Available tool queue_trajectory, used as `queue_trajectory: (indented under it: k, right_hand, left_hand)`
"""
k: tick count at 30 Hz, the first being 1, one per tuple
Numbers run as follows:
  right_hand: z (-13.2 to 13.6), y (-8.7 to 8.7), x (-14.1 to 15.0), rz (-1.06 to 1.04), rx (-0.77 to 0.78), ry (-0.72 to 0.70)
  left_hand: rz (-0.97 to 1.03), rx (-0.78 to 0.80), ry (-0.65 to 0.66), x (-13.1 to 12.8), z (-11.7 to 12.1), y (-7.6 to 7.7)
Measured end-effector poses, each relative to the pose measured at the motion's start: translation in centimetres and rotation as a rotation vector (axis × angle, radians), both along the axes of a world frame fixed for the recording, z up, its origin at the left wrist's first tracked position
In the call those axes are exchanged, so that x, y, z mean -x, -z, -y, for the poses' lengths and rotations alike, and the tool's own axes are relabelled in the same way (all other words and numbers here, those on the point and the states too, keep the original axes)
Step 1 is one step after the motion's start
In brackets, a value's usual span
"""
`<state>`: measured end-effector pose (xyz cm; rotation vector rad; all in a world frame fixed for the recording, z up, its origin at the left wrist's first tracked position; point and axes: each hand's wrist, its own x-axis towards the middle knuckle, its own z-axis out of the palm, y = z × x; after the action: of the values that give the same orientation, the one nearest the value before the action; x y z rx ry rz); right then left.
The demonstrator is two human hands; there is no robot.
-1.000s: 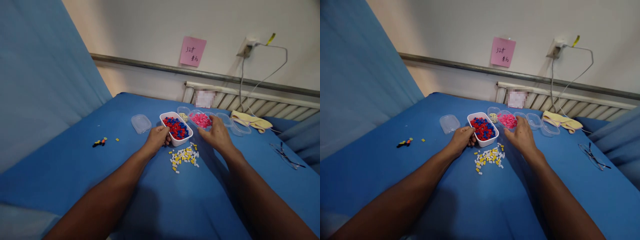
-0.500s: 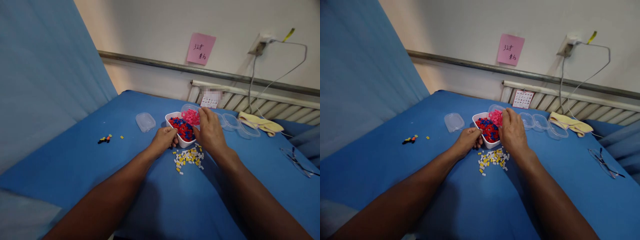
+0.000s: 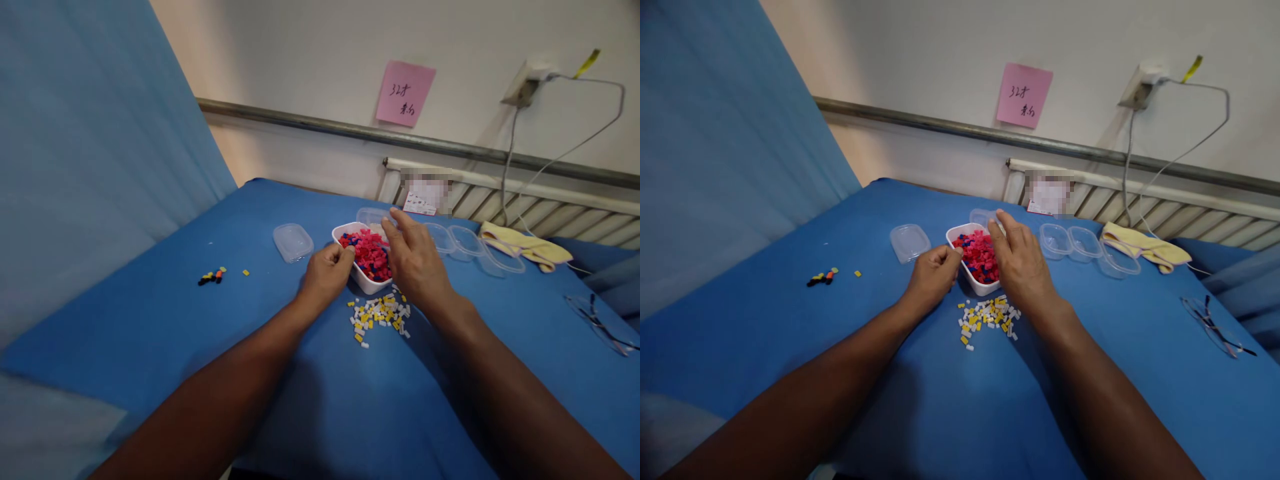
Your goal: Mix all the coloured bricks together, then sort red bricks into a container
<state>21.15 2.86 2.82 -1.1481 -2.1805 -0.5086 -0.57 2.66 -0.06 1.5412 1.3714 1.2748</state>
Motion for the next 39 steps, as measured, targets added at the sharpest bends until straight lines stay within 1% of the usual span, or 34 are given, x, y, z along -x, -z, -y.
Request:
queue_trajectory:
  k: [5, 9, 13, 16, 19, 22, 25, 27, 31, 34, 39]
  right_hand:
    - [0.1, 0.0, 0.0, 0.009, 0.029, -0.112]
    - [0.3, -0.1, -0.2, -0.035, -0.03, -0.133]
    - [0.4, -0.3, -0.8, -0.042, -0.172, -0.121]
    - [-0.3, -0.2, -1.9, -0.099, -0.205, -0.026]
    - [-1.3, 0.6, -3.5, -0.169, -0.118, 0.147]
    - [-2.0, 2.2, -4.6, -0.222, 0.043, 0.307]
    - [-1.9, 3.7, -4.8, -0.227, 0.22, 0.411]
    - [-1.6, 4.2, -4.7, -0.209, 0.324, 0.463]
    - [-1.2, 4.4, -4.3, -0.166, 0.482, 0.519]
    - [-1.1, 4.3, -4.5, -0.148, 0.5, 0.525]
    - [-1.3, 4.6, -5.1, -0.057, 0.51, 0.515]
  left_hand:
    - [-0.043, -0.101, 0.033, -0.1, 0.2, 0.2]
    - [-0.019, -0.129, 0.054, -0.1, 0.2, 0.3]
    - [-0.021, -0.116, 0.051, -0.1, 0.2, 0.2]
    - [-0.032, -0.104, 0.047, 0.0, 0.2, 0.1]
    - [-0.043, -0.093, 0.048, 0.0, 0.2, 0.1]
    - [-0.046, -0.079, 0.044, 0.0, 0.2, 0.1]
    - [-0.048, -0.068, 0.044, 0.1, 0.2, 0.0]
    - [-0.053, -0.065, 0.047, 0.1, 0.2, 0.0]
    - [-0.067, -0.061, 0.041, 0.1, 0.1, 0.0]
    - [-0.064, -0.061, 0.038, 0.1, 0.1, 0.0]
    - [-0.061, -0.08, 0.038, 0.1, 0.1, -0.1]
